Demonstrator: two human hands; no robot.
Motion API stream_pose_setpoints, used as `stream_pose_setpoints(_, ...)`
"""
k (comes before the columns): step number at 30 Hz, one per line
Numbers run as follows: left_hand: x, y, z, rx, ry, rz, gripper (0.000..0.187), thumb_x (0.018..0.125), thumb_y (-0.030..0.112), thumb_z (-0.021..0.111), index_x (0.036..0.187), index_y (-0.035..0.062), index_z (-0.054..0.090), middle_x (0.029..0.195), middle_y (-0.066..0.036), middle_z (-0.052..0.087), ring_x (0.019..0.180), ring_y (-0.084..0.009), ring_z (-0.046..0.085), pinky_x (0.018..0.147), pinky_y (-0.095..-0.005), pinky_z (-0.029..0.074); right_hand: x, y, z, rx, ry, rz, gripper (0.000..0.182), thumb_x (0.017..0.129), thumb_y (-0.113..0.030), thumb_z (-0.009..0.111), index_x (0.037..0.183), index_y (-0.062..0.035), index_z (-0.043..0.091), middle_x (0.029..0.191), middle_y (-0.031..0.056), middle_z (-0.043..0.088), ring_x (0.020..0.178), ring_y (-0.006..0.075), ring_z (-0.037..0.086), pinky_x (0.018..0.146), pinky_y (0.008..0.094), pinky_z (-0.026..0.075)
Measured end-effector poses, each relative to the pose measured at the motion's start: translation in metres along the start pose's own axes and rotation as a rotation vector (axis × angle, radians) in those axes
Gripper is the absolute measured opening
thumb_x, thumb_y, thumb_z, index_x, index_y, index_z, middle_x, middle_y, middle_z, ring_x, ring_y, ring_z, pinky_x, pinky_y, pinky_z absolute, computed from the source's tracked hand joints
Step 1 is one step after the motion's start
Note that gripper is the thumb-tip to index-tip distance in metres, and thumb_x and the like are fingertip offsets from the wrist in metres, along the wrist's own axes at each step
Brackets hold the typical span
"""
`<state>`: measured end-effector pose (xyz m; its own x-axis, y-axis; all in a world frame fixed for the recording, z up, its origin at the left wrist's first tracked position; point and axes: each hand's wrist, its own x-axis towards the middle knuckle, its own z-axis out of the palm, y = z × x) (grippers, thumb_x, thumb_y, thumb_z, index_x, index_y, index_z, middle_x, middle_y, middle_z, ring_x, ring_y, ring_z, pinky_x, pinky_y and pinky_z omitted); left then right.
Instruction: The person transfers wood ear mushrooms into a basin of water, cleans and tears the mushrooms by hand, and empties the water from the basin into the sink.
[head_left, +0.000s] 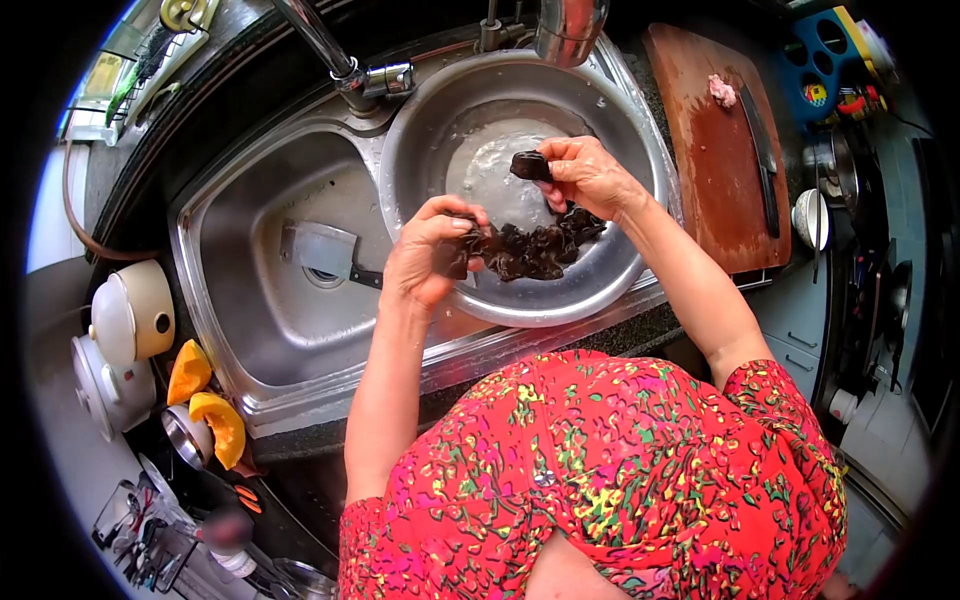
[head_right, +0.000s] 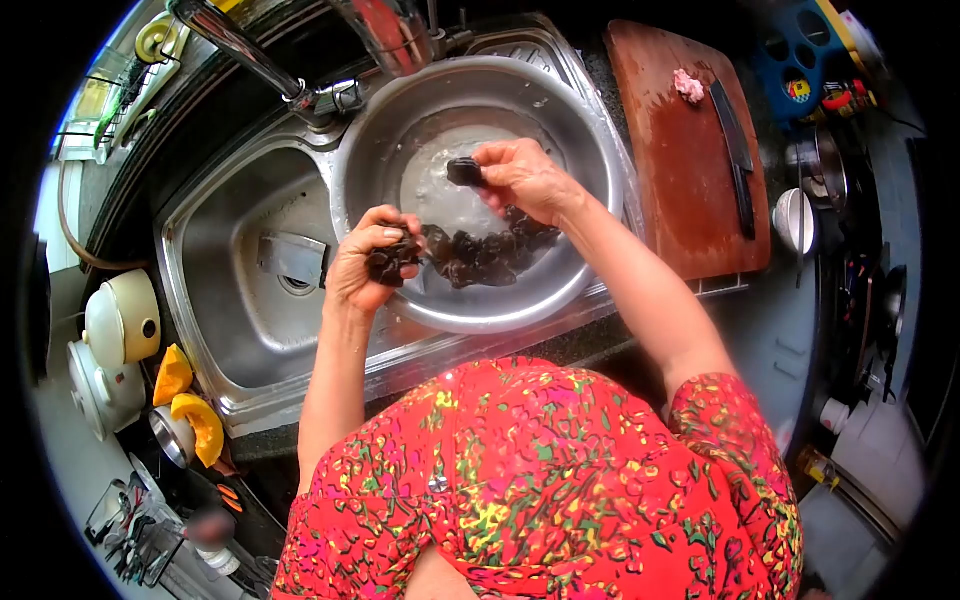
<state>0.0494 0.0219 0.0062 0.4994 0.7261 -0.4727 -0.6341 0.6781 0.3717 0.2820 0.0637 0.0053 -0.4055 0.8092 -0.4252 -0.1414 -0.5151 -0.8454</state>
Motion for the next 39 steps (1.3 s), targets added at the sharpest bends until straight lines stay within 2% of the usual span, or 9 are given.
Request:
stream_pose_setpoints(7, 0.014, -0.017, 0.015, 0.250, 0.093, -0.044, 0.009, 0.077, 0.012, 0.061, 0.083, 0.0065, 0.055, 0.075, -0.008, 0.060, 0.062, -0.0177, 0.058, 0.041, -0.0290, 0.045, -0.021, -0.005, 0.034, -0.332, 0.120, -0.105, 0.016, 0.086, -0.015, 0.051, 0.077, -0.0026, 0.053, 0.059, 0.0004, 0.051, 0.049, 0.0059, 0.048, 0.043, 0.0188, 0.040)
stream_pose_setpoints(12, 0.016, -0.025, 0.023, 0.260, 0.166, -0.013, 0.016, 0.077, 0.017, 0.065, 0.076, 0.0035, 0.057, 0.063, -0.005, 0.057, 0.044, -0.0124, 0.053, 0.034, -0.0249, 0.040, -0.027, 0.006, 0.049, -0.812, 0.232, -0.511, 0.007, 0.074, -0.005, 0.055, 0.074, 0.0021, 0.053, 0.061, 0.0119, 0.053, 0.055, 0.0225, 0.054, 0.052, 0.0313, 0.042)
stream_pose_setpoints(16, 0.015, -0.022, 0.026, 0.316, 0.188, -0.001, 0.015, 0.076, 0.016, 0.066, 0.076, 0.0030, 0.057, 0.063, -0.004, 0.057, 0.047, -0.0119, 0.054, 0.036, -0.0248, 0.041, -0.026, 0.011, 0.053, -0.940, 0.234, -0.775, 0.005, 0.077, -0.003, 0.056, 0.075, 0.0012, 0.053, 0.063, 0.0053, 0.054, 0.055, 0.0112, 0.053, 0.051, 0.0252, 0.043)
stream_pose_setpoints(17, 0.014, -0.020, 0.026, 0.316, 0.187, -0.002, 0.015, 0.076, 0.016, 0.066, 0.076, 0.0030, 0.057, 0.063, -0.004, 0.057, 0.047, -0.0119, 0.054, 0.036, -0.0248, 0.041, -0.028, 0.009, 0.053, -0.941, 0.235, -0.775, 0.005, 0.077, -0.003, 0.056, 0.075, 0.0012, 0.053, 0.063, 0.0053, 0.054, 0.055, 0.0112, 0.053, 0.051, 0.0252, 0.043)
stream_pose_setpoints(19, 0.012, -0.016, 0.026, 0.356, 0.187, -0.026, 0.011, 0.076, 0.011, 0.064, 0.078, 0.0022, 0.058, 0.064, -0.005, 0.058, 0.050, -0.0121, 0.055, 0.040, -0.0245, 0.043, -0.033, 0.003, 0.055, -0.342, 0.222, -0.146, 0.007, 0.078, -0.003, 0.056, 0.071, -0.0002, 0.054, 0.066, 0.0042, 0.055, 0.052, 0.0103, 0.053, 0.046, 0.0222, 0.043)
stream_pose_setpoints(23, 0.006, -0.013, 0.033, 0.303, 0.131, 0.006, 0.008, 0.076, 0.007, 0.061, 0.080, 0.0009, 0.058, 0.068, -0.006, 0.059, 0.054, -0.0126, 0.057, 0.045, -0.0235, 0.046, -0.028, 0.011, 0.049, 0.122, 0.158, -0.098, 0.011, 0.078, -0.005, 0.055, 0.085, 0.0026, 0.055, 0.065, 0.0038, 0.055, 0.052, 0.0082, 0.053, 0.043, 0.0191, 0.044)
stream_pose_setpoints(29, 0.002, -0.007, 0.028, 0.392, 0.102, -0.061, 0.011, 0.077, 0.007, 0.057, 0.081, -0.0025, 0.058, 0.072, -0.008, 0.060, 0.060, -0.0128, 0.058, 0.054, -0.0227, 0.048, -0.032, -0.003, 0.054, -0.227, -0.008, -0.126, 0.033, 0.081, -0.008, 0.054, 0.112, -0.0001, 0.048, 0.069, 0.0018, 0.053, 0.055, 0.0049, 0.049, 0.045, 0.0178, 0.042)
stream_pose_setpoints(34, 0.004, -0.014, 0.025, 0.394, 0.097, -0.014, 0.010, 0.076, 0.007, 0.056, 0.079, -0.0023, 0.059, 0.070, -0.006, 0.060, 0.060, -0.0104, 0.056, 0.055, -0.0222, 0.046, -0.030, 0.000, 0.062, -0.257, 0.029, -0.122, 0.009, 0.080, -0.006, 0.055, 0.083, 0.0020, 0.053, 0.063, 0.0010, 0.050, 0.052, 0.0049, 0.045, 0.044, 0.0203, 0.035)
stream_pose_setpoints(39, 0.005, -0.026, 0.026, 0.386, 0.172, 0.102, 0.013, 0.076, 0.012, 0.057, 0.081, -0.0005, 0.057, 0.066, -0.007, 0.058, 0.049, -0.0125, 0.053, 0.039, -0.0234, 0.042, -0.025, 0.017, 0.065, -0.288, 0.195, -0.223, 0.006, 0.077, -0.003, 0.056, 0.077, 0.0023, 0.054, 0.059, 0.0038, 0.051, 0.051, 0.0088, 0.047, 0.046, 0.0236, 0.037)
